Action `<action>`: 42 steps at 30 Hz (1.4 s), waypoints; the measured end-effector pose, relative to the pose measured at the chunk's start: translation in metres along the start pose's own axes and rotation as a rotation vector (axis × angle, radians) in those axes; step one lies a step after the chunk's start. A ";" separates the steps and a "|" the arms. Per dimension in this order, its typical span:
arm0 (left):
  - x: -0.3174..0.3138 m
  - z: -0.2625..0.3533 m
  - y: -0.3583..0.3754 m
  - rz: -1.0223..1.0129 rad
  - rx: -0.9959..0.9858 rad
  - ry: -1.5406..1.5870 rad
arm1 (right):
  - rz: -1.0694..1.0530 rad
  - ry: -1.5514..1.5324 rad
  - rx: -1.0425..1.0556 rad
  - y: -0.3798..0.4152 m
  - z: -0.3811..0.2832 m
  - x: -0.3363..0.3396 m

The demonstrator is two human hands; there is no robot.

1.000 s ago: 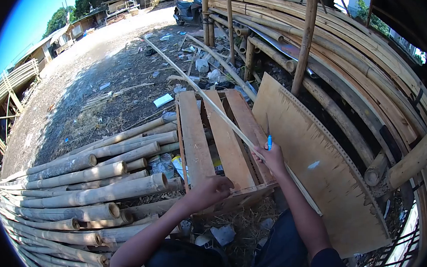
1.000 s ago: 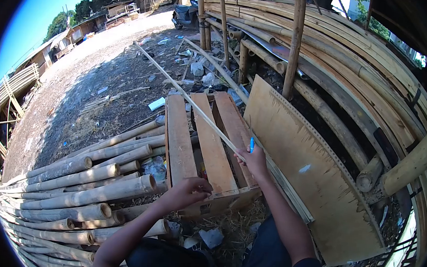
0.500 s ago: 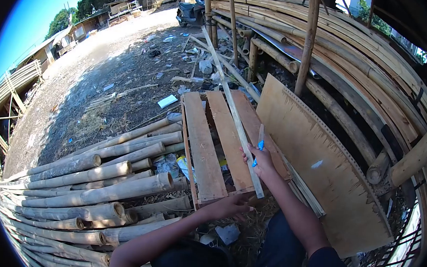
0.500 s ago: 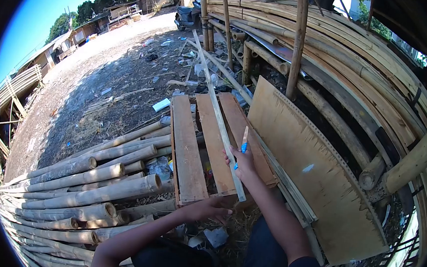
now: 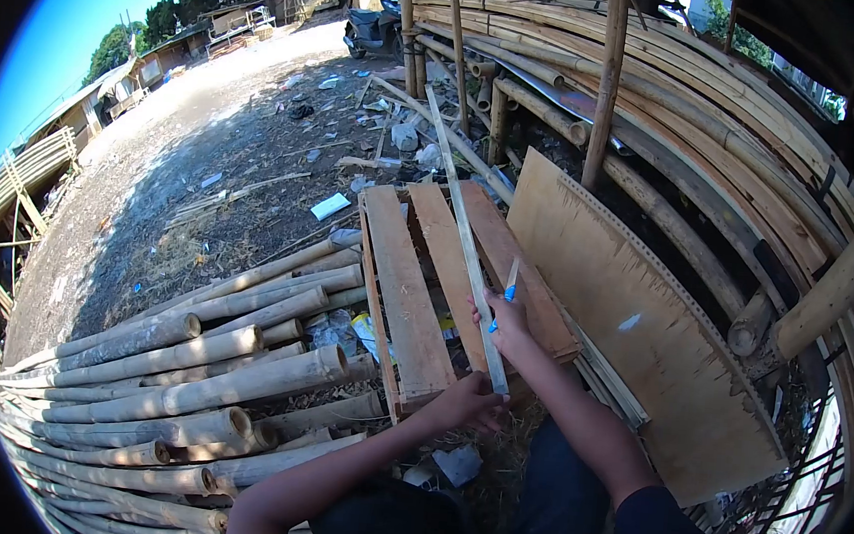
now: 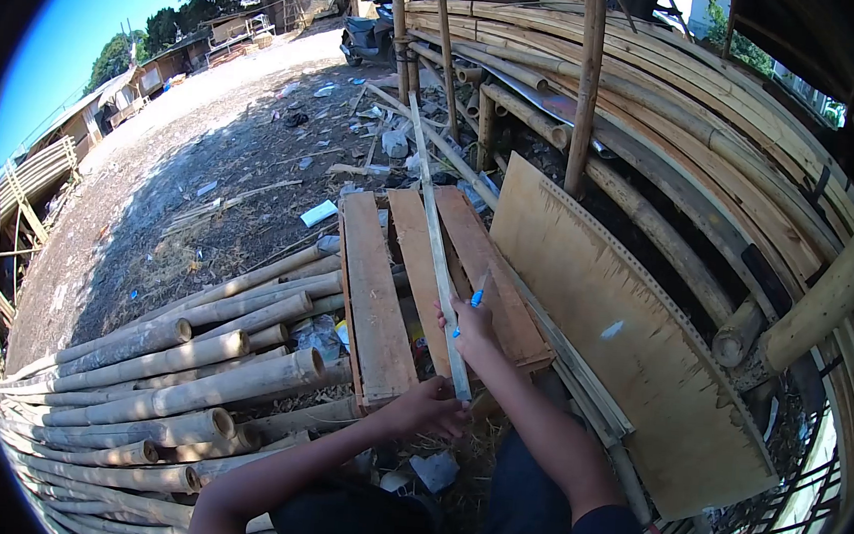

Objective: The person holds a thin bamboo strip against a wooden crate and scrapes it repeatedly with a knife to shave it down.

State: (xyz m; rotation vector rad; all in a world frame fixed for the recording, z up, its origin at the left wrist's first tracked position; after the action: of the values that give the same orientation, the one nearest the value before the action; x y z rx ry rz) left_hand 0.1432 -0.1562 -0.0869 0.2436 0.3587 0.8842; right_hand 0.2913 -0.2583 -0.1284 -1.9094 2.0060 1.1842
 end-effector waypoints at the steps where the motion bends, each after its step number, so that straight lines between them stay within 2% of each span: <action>1: 0.001 0.003 0.001 0.026 -0.032 -0.094 | 0.004 0.003 0.001 0.003 0.001 -0.003; 5: 0.004 0.011 0.010 0.102 -0.101 -0.318 | 0.042 0.027 0.022 0.014 0.004 -0.016; 8: 0.003 0.016 0.017 0.138 -0.110 -0.378 | 0.066 0.152 0.183 0.030 -0.004 -0.030; 12: 0.007 0.009 0.023 0.086 -0.115 -0.405 | 0.084 0.291 0.307 0.046 -0.007 -0.037; 13: 0.007 0.006 0.024 0.069 -0.128 -0.322 | 0.105 0.335 0.328 0.053 -0.008 -0.040; 15: 0.010 -0.001 0.025 0.041 -0.128 -0.230 | 0.108 0.361 0.298 0.059 -0.004 -0.045; 17: 0.013 -0.011 0.029 -0.063 -0.047 0.170 | 0.112 0.387 0.272 0.062 0.000 -0.045; 21: 0.019 -0.009 0.047 -0.103 -0.024 0.327 | 0.054 0.521 0.145 0.062 0.007 -0.049; 25: 0.027 -0.016 0.055 -0.150 -0.028 0.288 | 0.095 0.612 0.060 0.065 0.006 -0.056; 30: 0.032 -0.012 0.059 -0.191 -0.042 0.335 | -0.037 0.846 -0.058 0.067 -0.022 -0.063; 35: 0.032 -0.012 0.063 -0.132 0.084 0.287 | -0.077 1.135 0.167 0.063 -0.055 -0.057; 37: 0.032 -0.005 0.064 -0.163 0.062 0.305 | -0.175 1.378 0.200 0.065 -0.055 -0.054; 41: 0.039 -0.004 0.071 -0.177 0.073 0.376 | -0.316 1.289 0.139 0.060 -0.051 -0.039; 42: 0.041 -0.001 0.076 -0.148 0.092 0.373 | -0.386 1.222 0.026 0.062 -0.046 -0.036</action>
State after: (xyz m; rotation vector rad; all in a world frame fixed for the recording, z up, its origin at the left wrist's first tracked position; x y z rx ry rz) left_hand 0.1124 -0.0771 -0.0697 0.1341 0.7557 0.7663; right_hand 0.2613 -0.2642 -0.0491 -3.1962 1.7330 -0.2487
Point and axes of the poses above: each hand's wrist, its own y-axis away from the middle knuckle, its own x-axis out of the back of the hand, z = x × y, the point moved 5 cm from there along -y, towards the middle knuckle, and after that the axes turned 8 degrees about -x, right-handed, at the moved point
